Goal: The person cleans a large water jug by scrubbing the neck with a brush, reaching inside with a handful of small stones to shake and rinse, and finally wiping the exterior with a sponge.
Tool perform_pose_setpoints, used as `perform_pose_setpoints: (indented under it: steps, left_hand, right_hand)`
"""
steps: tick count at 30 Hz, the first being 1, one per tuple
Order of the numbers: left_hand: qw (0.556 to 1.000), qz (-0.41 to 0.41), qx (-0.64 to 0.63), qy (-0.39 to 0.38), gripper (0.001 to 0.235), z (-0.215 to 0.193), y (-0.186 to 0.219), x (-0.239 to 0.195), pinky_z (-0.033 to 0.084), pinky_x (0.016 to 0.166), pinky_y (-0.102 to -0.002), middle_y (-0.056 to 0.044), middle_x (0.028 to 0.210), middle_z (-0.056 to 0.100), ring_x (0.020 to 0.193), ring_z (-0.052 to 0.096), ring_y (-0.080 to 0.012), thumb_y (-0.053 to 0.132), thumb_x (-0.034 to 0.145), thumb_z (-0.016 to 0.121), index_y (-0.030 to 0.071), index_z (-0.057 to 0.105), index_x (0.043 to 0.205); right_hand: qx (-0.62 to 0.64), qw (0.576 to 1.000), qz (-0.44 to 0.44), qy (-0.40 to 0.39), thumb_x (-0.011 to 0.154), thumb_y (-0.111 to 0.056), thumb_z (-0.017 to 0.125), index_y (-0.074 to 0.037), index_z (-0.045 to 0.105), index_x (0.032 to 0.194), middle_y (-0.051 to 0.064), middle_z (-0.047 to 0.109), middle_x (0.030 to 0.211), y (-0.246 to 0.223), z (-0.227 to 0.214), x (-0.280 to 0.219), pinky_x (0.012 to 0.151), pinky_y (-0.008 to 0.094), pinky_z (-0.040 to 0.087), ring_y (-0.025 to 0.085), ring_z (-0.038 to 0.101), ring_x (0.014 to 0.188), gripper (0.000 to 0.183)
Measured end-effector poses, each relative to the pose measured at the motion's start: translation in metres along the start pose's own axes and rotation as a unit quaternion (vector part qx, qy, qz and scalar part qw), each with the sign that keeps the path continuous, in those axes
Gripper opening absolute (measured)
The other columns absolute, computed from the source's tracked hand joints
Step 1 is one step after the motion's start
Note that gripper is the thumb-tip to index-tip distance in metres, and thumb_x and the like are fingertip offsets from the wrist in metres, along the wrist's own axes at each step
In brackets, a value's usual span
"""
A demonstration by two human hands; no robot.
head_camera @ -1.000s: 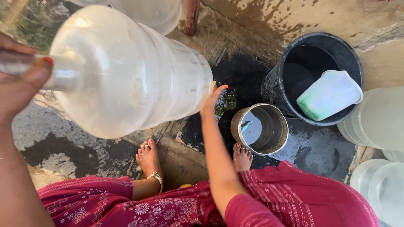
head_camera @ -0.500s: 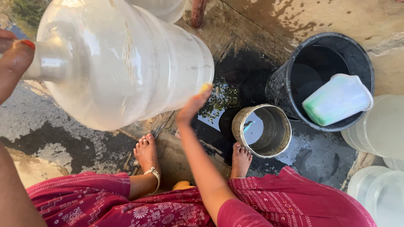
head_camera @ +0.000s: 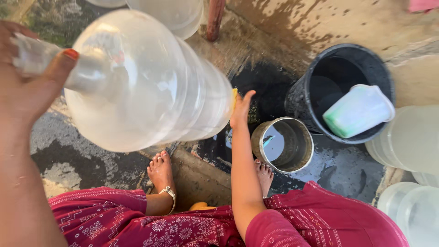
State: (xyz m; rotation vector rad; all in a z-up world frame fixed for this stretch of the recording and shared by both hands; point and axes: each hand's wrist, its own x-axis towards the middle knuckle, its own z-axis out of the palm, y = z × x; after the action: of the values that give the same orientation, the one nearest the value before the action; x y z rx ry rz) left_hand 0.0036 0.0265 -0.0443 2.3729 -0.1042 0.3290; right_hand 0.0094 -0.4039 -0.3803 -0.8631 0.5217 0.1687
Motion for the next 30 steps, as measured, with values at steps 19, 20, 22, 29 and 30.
perform_pose_setpoints:
  steps: [19,20,22,29,30]
  left_hand:
    - [0.959,0.165,0.208,0.101,0.023,0.011,0.062,0.013,0.053,0.090,-0.046,-0.013,0.100,0.066,0.091,0.065,-0.0325,0.018,0.090,0.079,0.005,0.062,0.098]
    - [0.964,0.160,0.192,0.094,0.023,0.011,0.062,0.017,0.053,0.088,-0.046,-0.013,0.100,0.066,0.089,0.065,-0.0323,0.018,0.090,0.079,0.005,0.062,0.097]
    - [0.962,0.159,0.198,0.105,0.023,0.018,0.065,0.020,0.053,0.084,-0.045,-0.013,0.098,0.065,0.088,0.065,-0.0322,0.018,0.091,0.081,0.005,0.063,0.097]
    - [0.932,0.178,0.265,0.171,0.021,0.038,0.075,0.027,0.054,0.078,-0.043,-0.009,0.094,0.065,0.084,0.065,-0.0303,0.016,0.089,0.079,0.007,0.062,0.096]
    - [0.935,0.165,0.266,0.165,0.019,0.037,0.074,0.029,0.054,0.079,-0.043,-0.009,0.094,0.064,0.085,0.065,-0.0296,0.016,0.089,0.076,0.007,0.061,0.096]
  right_hand:
    - [-0.190,0.961,-0.197,-0.025,0.096,-0.077,0.021,-0.006,0.020,0.162,0.017,0.028,0.169,0.006,0.060,-0.061,0.128,0.047,0.017,0.032,0.026,0.156,0.097]
    - [-0.165,0.971,-0.172,-0.032,0.094,-0.079,0.015,-0.006,0.018,0.162,0.015,0.024,0.171,0.001,0.059,-0.055,0.128,0.045,0.014,0.030,0.022,0.158,0.100]
    - [-0.167,0.969,-0.174,-0.043,0.091,-0.083,0.008,-0.006,0.017,0.163,0.013,0.018,0.172,-0.012,0.075,-0.061,0.128,0.044,0.008,0.029,0.016,0.159,0.105]
    - [-0.344,0.770,-0.513,-0.161,0.101,-0.079,0.009,-0.012,0.017,0.169,0.010,0.015,0.178,-0.044,0.197,-0.173,0.138,0.045,0.005,0.027,0.009,0.165,0.096]
    - [-0.431,0.699,-0.554,-0.133,0.100,-0.076,0.006,-0.015,0.018,0.168,0.008,0.016,0.176,-0.038,0.199,-0.184,0.138,0.046,0.003,0.027,0.007,0.166,0.092]
